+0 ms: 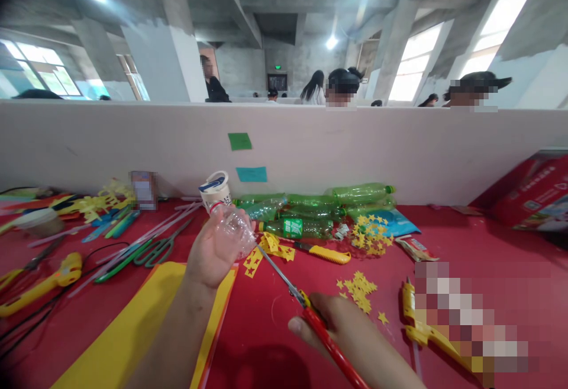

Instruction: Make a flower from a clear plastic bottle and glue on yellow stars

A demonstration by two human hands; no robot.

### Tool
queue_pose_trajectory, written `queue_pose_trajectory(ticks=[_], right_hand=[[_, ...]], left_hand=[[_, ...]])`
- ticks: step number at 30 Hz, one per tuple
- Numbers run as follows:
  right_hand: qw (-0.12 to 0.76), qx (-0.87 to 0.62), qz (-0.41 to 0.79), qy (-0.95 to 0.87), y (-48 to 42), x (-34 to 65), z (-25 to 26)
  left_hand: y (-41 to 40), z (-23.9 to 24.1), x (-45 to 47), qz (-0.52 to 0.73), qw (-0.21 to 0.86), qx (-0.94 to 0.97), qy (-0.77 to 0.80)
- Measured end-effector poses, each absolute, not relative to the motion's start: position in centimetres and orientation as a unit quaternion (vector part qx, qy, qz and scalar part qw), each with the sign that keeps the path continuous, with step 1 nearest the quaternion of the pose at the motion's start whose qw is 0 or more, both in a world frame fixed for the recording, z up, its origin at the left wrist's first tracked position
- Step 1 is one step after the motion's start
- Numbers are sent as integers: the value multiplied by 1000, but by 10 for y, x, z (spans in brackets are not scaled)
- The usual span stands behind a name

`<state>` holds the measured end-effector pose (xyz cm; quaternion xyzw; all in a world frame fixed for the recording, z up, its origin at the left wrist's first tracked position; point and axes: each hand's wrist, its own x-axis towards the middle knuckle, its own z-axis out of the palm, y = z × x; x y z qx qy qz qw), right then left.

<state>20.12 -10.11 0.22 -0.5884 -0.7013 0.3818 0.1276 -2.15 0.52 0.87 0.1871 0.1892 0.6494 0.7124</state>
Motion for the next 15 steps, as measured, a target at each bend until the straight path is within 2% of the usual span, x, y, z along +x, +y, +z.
queue_pose_trajectory(ticks=[15], right_hand=[[154,-566,418,-694,-103,192,-2]], left_hand=[[0,1,-2,625,714,258,183]])
